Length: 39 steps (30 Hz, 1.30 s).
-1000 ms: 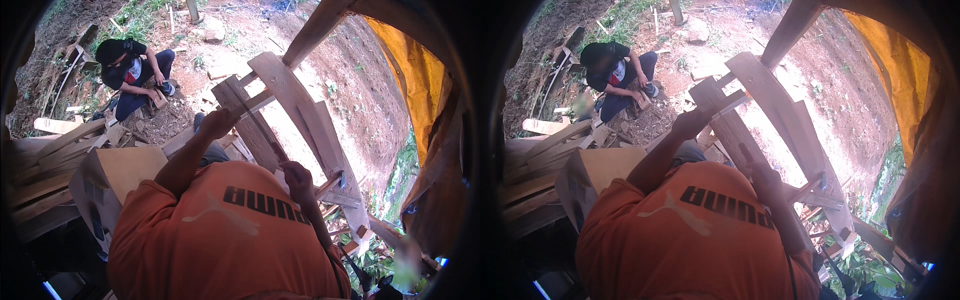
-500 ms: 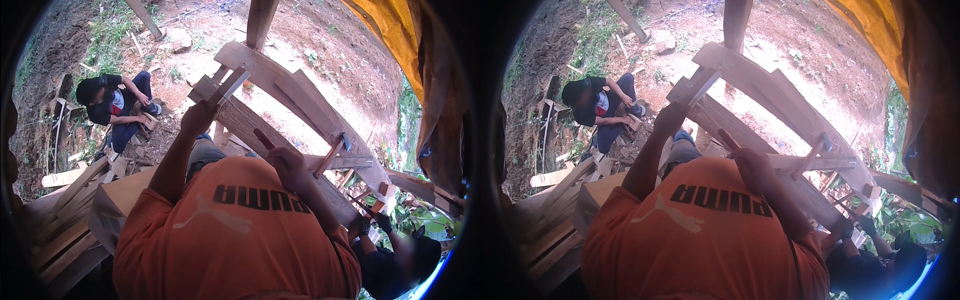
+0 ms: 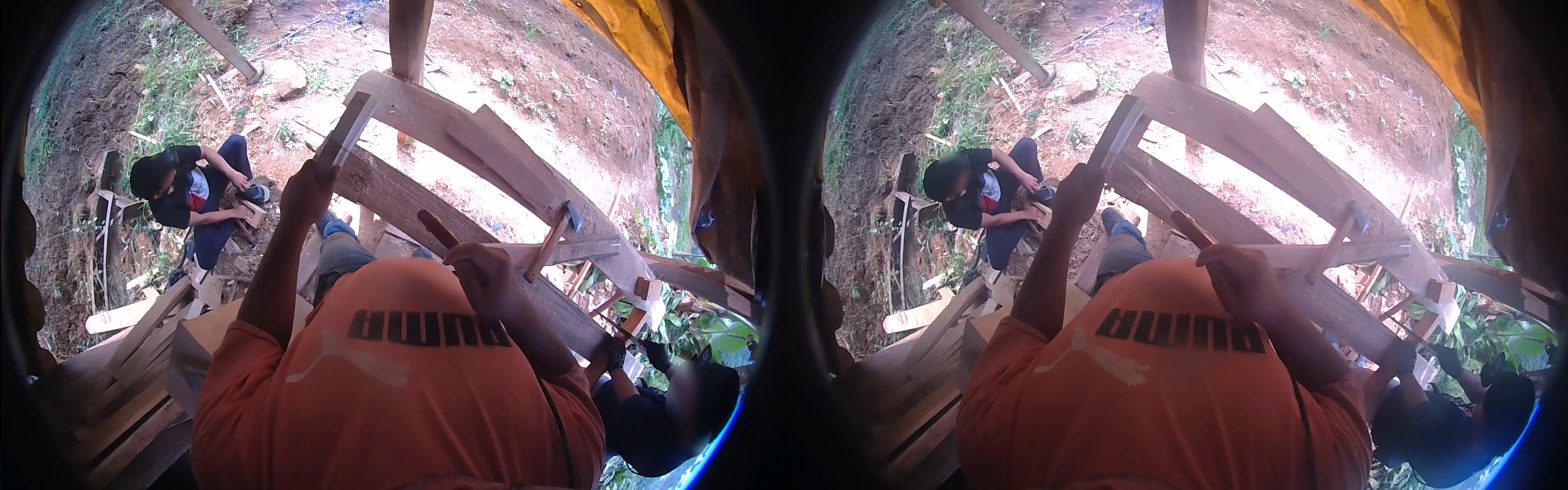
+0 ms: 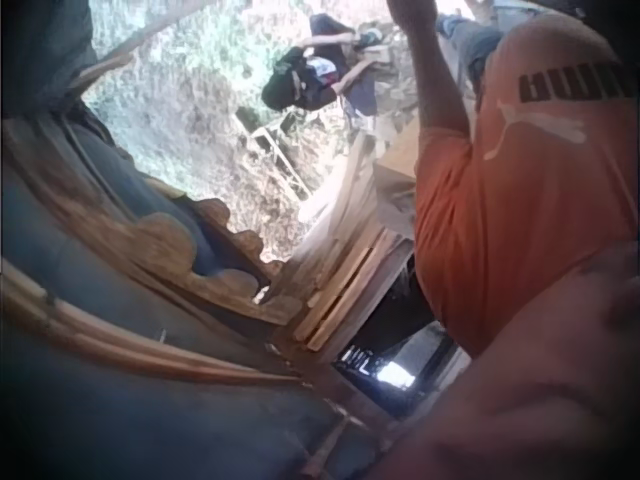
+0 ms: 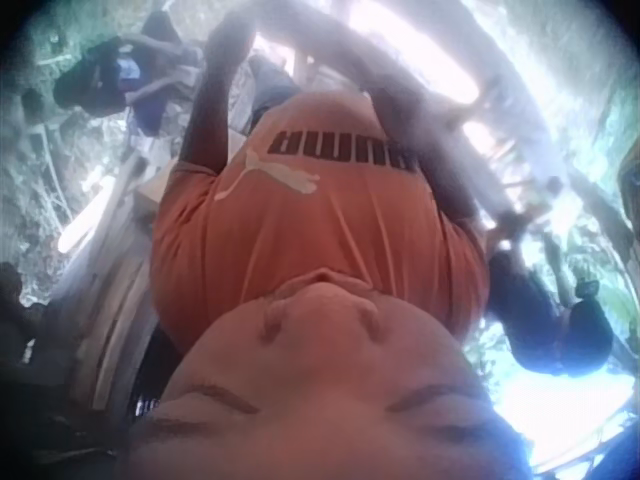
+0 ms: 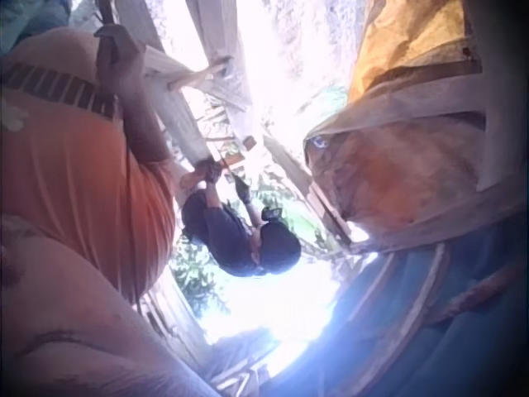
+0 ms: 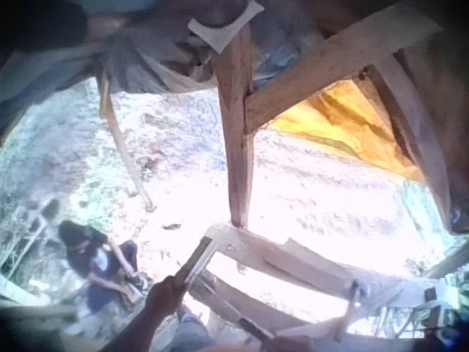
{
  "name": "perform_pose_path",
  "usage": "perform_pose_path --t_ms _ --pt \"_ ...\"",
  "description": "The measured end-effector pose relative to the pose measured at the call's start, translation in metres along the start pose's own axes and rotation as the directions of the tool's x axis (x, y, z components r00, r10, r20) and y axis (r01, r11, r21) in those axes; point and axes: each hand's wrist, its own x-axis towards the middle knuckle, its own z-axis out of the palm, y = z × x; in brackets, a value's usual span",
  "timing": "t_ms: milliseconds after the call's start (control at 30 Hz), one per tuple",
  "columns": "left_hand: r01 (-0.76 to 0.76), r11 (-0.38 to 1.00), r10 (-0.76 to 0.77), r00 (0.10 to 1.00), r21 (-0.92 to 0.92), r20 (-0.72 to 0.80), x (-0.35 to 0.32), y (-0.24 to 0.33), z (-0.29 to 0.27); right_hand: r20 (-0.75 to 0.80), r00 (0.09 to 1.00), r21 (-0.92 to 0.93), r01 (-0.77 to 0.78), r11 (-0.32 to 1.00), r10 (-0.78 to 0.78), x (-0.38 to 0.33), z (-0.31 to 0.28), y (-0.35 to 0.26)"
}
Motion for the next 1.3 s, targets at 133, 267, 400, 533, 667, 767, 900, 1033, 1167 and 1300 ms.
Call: perform_pose_path --t_ms 133,267,400,533,667,767,900,1033,1167,1300 --pt "-0.017 0.999 0.019 0.999 0.041 -0.034 0.004 -0.014 -0.011 -0.078 0.996 0.065 0.047 0.997 -0.042 0.034 -0.009 0.0" --pt "-0.112 0.993 0.113 0.992 0.033 -0.06 0.006 -0.003 -0.035 -0.006 0.992 0.127 0.123 0.984 -0.123 0.02 -0.021 -0.003" --pt "-0.257 0.966 0.255 0.962 0.005 0.095 -0.03 0.088 -0.034 -0.022 0.992 0.026 0.124 0.992 -0.124 0.04 0.009 0.002" --pt "-0.137 0.988 0.137 0.991 -0.076 0.004 -0.014 0.05 -0.024 -0.063 0.99 0.029 0.13 0.991 -0.128 0.038 0.01 0.001" --pt "-0.184 0.983 0.184 0.983 0.015 0.003 -0.005 0.028 -0.037 -0.041 0.984 0.119 0.175 0.977 -0.171 0.023 -0.001 -0.009" --pt "-0.277 0.956 0.291 0.939 -0.095 0.184 -0.036 0.109 -0.036 -0.05 0.993 -0.055 0.108 0.993 -0.111 0.053 0.023 0.008" --pt "-0.009 0.99 0.008 1.0 -0.138 -0.008 -0.002 0.031 -0.059 -0.037 0.978 0.109 0.207 0.972 -0.204 0.018 0.003 -0.017" --pt "-0.141 0.989 0.145 0.984 0.042 -0.1 -0.009 0.033 -0.047 -0.091 0.982 -0.023 0.165 0.986 -0.166 0.026 -0.001 -0.028" --pt "-0.143 0.99 0.142 0.989 0.017 0.033 -0.013 0.058 -0.068 -0.104 0.968 0.023 0.232 0.972 -0.228 0.016 0.009 -0.01" --pt "-0.357 0.93 0.367 0.92 -0.091 0.135 -0.05 0.113 -0.054 -0.048 0.975 -0.09 0.21 0.974 -0.215 0.044 0.024 -0.007"
